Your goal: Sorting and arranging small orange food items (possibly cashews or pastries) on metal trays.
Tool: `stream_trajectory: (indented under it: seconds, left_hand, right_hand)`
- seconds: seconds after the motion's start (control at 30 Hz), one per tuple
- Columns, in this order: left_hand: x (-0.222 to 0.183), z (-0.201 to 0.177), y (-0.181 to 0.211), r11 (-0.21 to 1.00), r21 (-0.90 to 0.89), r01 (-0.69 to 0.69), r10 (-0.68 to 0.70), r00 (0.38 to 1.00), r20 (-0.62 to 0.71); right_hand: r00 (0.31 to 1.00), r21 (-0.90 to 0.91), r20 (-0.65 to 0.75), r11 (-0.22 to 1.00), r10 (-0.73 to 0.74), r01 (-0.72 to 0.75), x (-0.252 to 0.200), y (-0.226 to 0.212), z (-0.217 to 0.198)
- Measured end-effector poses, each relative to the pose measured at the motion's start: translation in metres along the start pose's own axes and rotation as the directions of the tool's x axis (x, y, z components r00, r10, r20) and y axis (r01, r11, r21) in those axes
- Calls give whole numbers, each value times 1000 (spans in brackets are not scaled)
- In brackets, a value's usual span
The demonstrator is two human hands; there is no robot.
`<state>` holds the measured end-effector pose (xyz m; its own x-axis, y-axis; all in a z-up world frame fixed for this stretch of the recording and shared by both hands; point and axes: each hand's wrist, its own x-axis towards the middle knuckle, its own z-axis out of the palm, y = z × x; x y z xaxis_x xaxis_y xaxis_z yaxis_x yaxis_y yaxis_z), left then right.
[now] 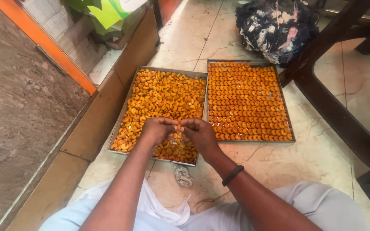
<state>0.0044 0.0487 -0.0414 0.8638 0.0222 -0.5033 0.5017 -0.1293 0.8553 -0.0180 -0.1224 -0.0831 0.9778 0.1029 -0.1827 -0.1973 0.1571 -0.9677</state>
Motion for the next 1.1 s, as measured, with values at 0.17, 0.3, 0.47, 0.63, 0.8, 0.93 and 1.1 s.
stream_trajectory:
  seconds: [0.17, 0.3, 0.47, 0.63, 0.8, 0.93, 1.1]
  left_hand:
    - [14, -2, -16, 997, -5, -79, 79, 996, 37]
    - [7, 5, -9, 997, -2, -76, 76, 996, 35]
    - [15, 19, -8, 976, 83, -204, 199, 978, 64]
    - [9, 44, 13, 955, 201, -217, 209, 976, 58]
    - [13, 87, 14, 956, 86, -279, 265, 953, 144]
    - [28, 130, 5, 913, 101, -395, 376, 912, 161]
    - [24, 180, 9, 841, 313, -442, 387, 895, 223]
  right_hand:
    - [997, 11, -19, 997, 74, -74, -3, -12, -2]
    - [990, -75, -72, 989, 122, -127, -8, -28, -4]
    - [994, -106, -16, 989, 106, -107, 4, -30, -26]
    - [994, -212, -39, 971, 102, -108, 5, -56, -51]
    - [999, -516, 12, 856, 49, -35, 10, -79, -98]
    - [996, -541, 14, 838, 94, -71, 12, -82, -144]
    - [983, -611, -106, 770, 151, -184, -13, -91, -183]
